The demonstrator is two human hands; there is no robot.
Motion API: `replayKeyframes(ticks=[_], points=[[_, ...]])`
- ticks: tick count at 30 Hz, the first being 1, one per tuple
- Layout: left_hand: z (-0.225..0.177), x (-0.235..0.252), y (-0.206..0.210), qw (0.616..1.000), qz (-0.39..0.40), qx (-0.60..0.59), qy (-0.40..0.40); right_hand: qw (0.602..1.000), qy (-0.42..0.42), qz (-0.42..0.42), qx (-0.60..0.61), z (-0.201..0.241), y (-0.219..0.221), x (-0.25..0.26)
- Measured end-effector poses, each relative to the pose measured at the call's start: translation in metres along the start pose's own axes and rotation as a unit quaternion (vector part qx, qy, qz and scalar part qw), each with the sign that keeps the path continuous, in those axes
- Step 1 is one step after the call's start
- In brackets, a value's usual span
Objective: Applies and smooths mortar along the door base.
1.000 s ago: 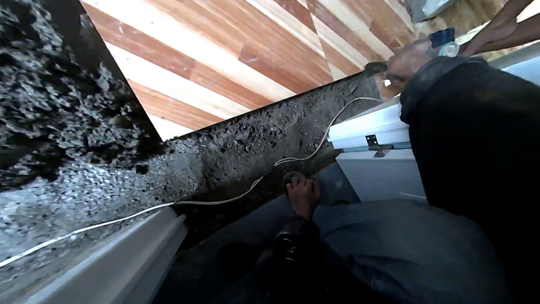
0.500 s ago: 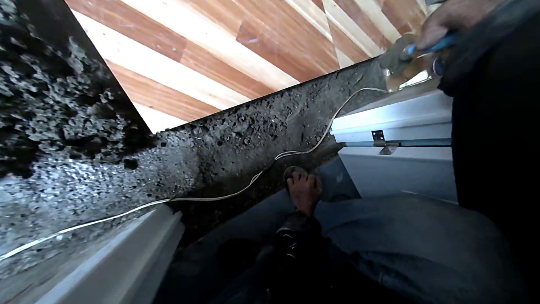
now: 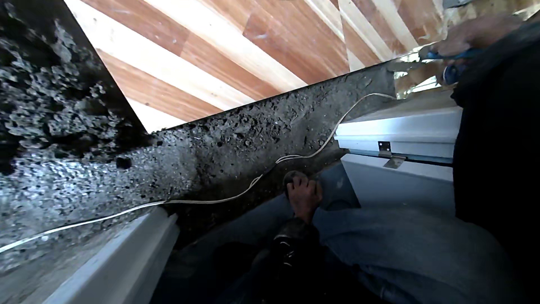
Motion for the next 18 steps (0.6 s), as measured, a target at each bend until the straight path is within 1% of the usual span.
replayKeyframes(ticks=[2, 4, 6, 8, 11, 14, 18], points=[[-0.001, 0.0, 0.001, 1.0, 0.007, -0.001, 0.0, 1.0, 0.015, 0.025, 0.004, 0.0, 0.0, 0.003], [-0.001, 0.001, 0.001, 1.0, 0.012, 0.0, 0.0, 0.998, 0.03, 0.029, 0.038, -0.001, -0.001, 0.006], [0.0, 0.001, 0.0, 1.0, 0.015, 0.003, 0.001, 0.993, 0.049, 0.044, 0.102, -0.006, 0.002, 0.012], [0.0, 0.0, 0.0, 1.0, 0.011, 0.001, 0.002, 0.977, 0.069, 0.066, 0.192, -0.011, 0.007, 0.016], [-0.002, 0.001, 0.001, 1.0, 0.009, 0.001, 0.002, 0.958, 0.087, 0.088, 0.259, -0.002, 0.007, 0.002], [-0.003, 0.001, -0.001, 1.0, 0.002, 0.003, 0.006, 0.948, 0.085, 0.103, 0.289, 0.007, 0.004, -0.014], [-0.005, 0.001, 0.0, 1.0, 0.001, -0.001, 0.006, 0.96, 0.056, 0.11, 0.253, 0.021, 0.0, -0.024]])
Point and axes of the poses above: each hand's wrist, its own x-axis towards the middle knuckle, its own y-axis out of the palm, z = x × y, the point moved 7 cm from there along x, towards the middle knuckle, and after that the axes turned 5 degrees about x, right-handed, at the moved point
